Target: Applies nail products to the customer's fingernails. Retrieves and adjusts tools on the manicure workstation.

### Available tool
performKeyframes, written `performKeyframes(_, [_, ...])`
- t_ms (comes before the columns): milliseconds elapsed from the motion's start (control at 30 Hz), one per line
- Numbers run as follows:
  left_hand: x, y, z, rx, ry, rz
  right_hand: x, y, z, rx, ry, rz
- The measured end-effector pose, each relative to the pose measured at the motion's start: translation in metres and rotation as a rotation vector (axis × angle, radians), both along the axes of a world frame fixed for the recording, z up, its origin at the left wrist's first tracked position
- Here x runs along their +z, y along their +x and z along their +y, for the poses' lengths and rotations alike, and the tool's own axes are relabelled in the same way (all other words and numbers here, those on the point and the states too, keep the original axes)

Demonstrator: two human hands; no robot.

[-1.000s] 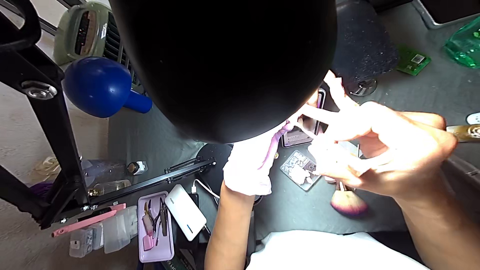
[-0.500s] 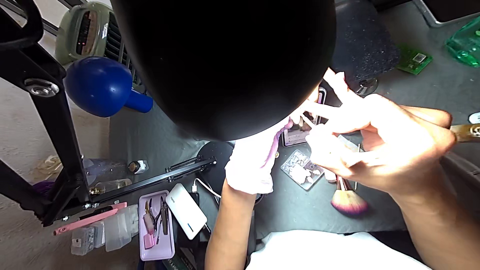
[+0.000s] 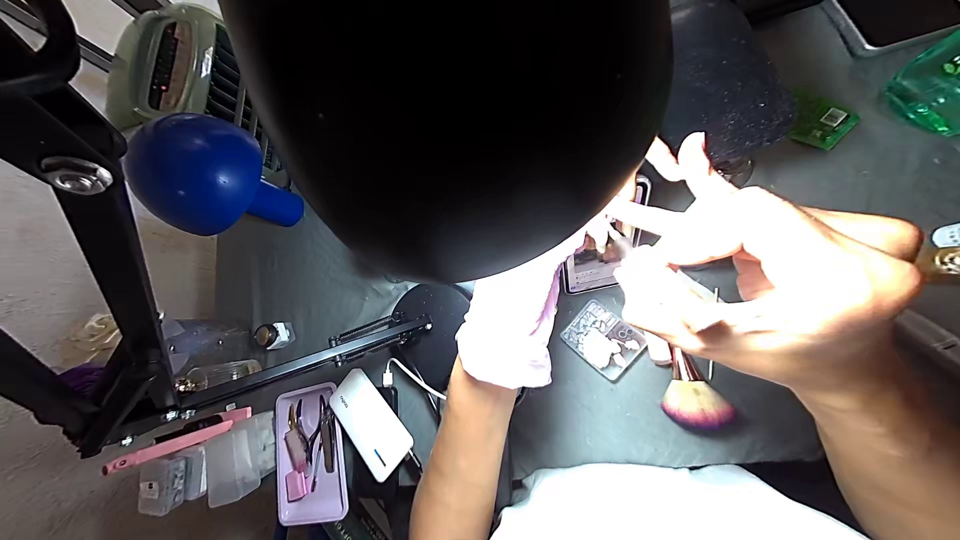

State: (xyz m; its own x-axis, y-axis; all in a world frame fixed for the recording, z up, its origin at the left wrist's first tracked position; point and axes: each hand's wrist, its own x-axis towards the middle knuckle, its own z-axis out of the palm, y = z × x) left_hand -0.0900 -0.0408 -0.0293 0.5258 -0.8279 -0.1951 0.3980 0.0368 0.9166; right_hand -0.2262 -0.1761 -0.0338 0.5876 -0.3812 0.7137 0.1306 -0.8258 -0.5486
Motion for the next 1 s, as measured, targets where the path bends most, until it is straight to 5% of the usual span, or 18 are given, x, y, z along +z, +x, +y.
performKeyframes(533, [-0.007,-0.008,0.006,0.12,0.011,0.221,-0.016,-0.001,0.004,-0.03,-0.012,-0.028])
performKeyframes(1000, [-0.009,-0.009,0.004,0.137,0.021,0.106,-0.022,-0.003,0.003,-0.041,0.038,-0.031])
